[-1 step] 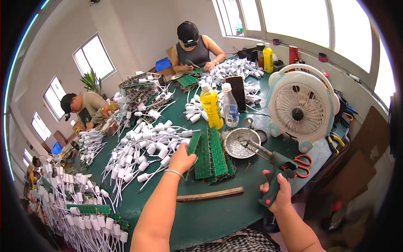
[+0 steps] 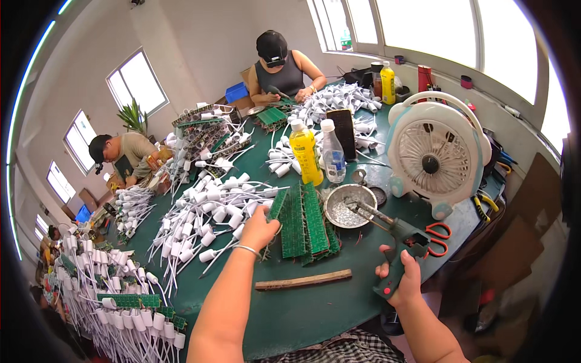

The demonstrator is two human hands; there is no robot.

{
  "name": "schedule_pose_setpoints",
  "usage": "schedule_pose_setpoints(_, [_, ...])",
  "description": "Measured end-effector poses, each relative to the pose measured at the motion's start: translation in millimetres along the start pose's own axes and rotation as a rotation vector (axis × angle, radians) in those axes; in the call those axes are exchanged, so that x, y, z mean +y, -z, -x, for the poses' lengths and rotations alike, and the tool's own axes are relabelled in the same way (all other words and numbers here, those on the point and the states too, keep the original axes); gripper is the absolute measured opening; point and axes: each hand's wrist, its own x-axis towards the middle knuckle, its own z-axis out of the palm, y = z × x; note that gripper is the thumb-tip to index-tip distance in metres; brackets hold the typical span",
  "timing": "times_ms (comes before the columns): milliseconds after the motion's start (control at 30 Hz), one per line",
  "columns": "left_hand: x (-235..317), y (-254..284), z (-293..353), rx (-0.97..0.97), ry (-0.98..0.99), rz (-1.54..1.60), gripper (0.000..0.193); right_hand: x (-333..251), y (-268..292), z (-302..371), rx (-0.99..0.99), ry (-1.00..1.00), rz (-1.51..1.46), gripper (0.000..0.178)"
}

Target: The person positions socket components onto circuit boards and solders their wires to the boards using a soldering iron.

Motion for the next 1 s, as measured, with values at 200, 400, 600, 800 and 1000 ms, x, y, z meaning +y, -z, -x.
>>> schedule_pose_setpoints(200, [-3, 68, 62, -0.267, 0.168, 1.128, 0.039, -1, 8, -4, 0.037, -0.006, -0.08, 0.038])
schedule_pose_setpoints(400, [-33, 94, 156, -0.293, 0.357, 1.192, 0.041, -5, 5, -2, 0.02, -0.006, -0.058, 0.038])
schedule_pose_setpoints(600, [-41, 66, 215, -0.079, 0.552, 0.773, 0.053, 1, 3, -3, 0.017, -0.027, -0.03, 0.038])
schedule_pose_setpoints(800, [-12, 30, 223, -0.009, 0.207, 0.212, 0.077, 2, 0, -2, 0.055, -0.009, 0.018, 0.047])
schedule_pose_setpoints(1000, [1, 26, 221, -0.041, 0.045, 0.034, 0.078, 0, 0, -2, 0.078, 0.007, 0.013, 0.047])
